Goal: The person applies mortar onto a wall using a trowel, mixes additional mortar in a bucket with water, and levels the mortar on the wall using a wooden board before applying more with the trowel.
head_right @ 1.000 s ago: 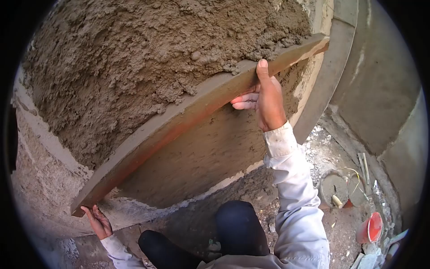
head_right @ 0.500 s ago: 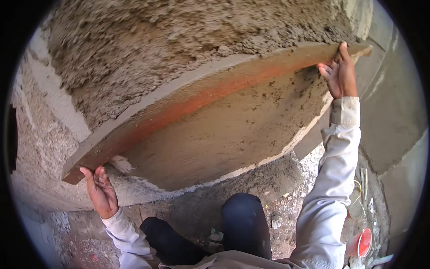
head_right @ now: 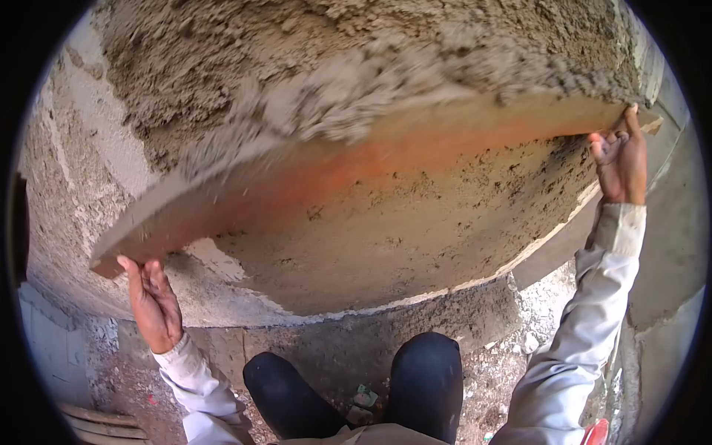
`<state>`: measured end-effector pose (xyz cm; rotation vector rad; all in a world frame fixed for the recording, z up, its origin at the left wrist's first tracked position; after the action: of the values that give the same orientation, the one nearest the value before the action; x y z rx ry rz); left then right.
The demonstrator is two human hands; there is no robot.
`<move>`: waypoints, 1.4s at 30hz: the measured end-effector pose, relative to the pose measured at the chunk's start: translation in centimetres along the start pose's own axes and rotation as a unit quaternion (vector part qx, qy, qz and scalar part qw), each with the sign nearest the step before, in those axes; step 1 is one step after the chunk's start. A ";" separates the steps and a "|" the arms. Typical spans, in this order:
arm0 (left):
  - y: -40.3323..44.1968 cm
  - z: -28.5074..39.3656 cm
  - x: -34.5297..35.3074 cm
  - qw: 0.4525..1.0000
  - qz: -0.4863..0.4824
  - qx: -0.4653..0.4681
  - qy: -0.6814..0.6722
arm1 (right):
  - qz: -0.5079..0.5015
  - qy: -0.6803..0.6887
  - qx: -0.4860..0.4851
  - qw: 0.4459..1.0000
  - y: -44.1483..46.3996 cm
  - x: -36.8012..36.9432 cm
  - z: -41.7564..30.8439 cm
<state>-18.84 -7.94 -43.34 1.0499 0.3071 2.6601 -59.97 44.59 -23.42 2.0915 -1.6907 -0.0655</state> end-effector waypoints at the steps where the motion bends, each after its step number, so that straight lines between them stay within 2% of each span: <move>1: 0.1 0.9 1.6 1.000 -0.015 0.001 0.003 | 0.002 0.004 0.020 1.000 0.9 -1.3 -0.6; 4: 0.5 3.1 5.1 0.999 -0.034 0.010 0.011 | -0.007 0.017 0.044 0.999 1.8 -2.1 -2.2; 7: 1.0 3.2 4.4 0.999 -0.039 0.006 0.008 | -0.004 0.045 0.061 0.997 0.4 -0.8 -1.4; 8: 1.2 2.9 3.7 0.998 -0.051 -0.023 -0.014 | 0.006 0.050 0.050 0.997 0.1 -0.4 -1.1; 12: 2.0 2.4 -1.0 1.000 0.020 -0.012 0.012 | 0.014 0.045 0.061 0.997 -3.6 3.7 2.0; 15: 3.3 0.7 -6.3 1.000 0.026 -0.008 -0.014 | -0.006 0.020 0.089 0.996 -6.9 6.8 4.6; 17: 3.4 0.1 -7.4 0.999 0.013 0.007 -0.033 | 0.006 0.030 0.054 0.998 -8.4 8.4 5.1; 19: 3.5 0.1 -5.3 0.999 0.000 0.015 -0.036 | 0.000 0.046 0.059 0.997 -7.2 7.2 4.5; 21: 3.6 1.4 -2.9 0.999 -0.015 0.026 -0.023 | -0.009 0.026 0.015 1.000 -4.4 5.3 1.9; 24: 2.6 4.5 4.1 0.999 -0.024 0.039 -0.001 | -0.007 0.047 0.035 0.998 -0.5 2.2 -2.2; 27: 2.7 5.1 6.2 0.999 -0.033 0.040 0.014 | -0.007 0.058 0.064 0.996 0.2 0.9 -3.4; 32: 2.2 5.2 5.0 0.999 -0.022 0.027 0.025 | -0.018 0.066 0.055 0.996 -0.8 1.8 -2.7; 38: 4.1 2.3 -2.8 0.999 -0.022 0.040 0.027 | -0.023 0.030 0.104 0.994 -5.6 6.1 1.7; 42: 4.7 3.5 -1.1 0.997 -0.038 0.064 0.024 | -0.003 0.016 0.057 0.998 -4.4 5.1 0.8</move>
<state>-16.39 -12.38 -40.19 0.9925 0.5227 2.6301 -54.91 40.18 -24.53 2.1681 -1.7049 0.0629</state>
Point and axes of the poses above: each hand's wrist, its own y-axis towards the middle knuckle, its own x-axis out of the palm, z = x × y, the point moved 6 cm from there along y, towards the middle knuckle, and after that the axes turned 8 degrees about x, right-handed, at the moved point
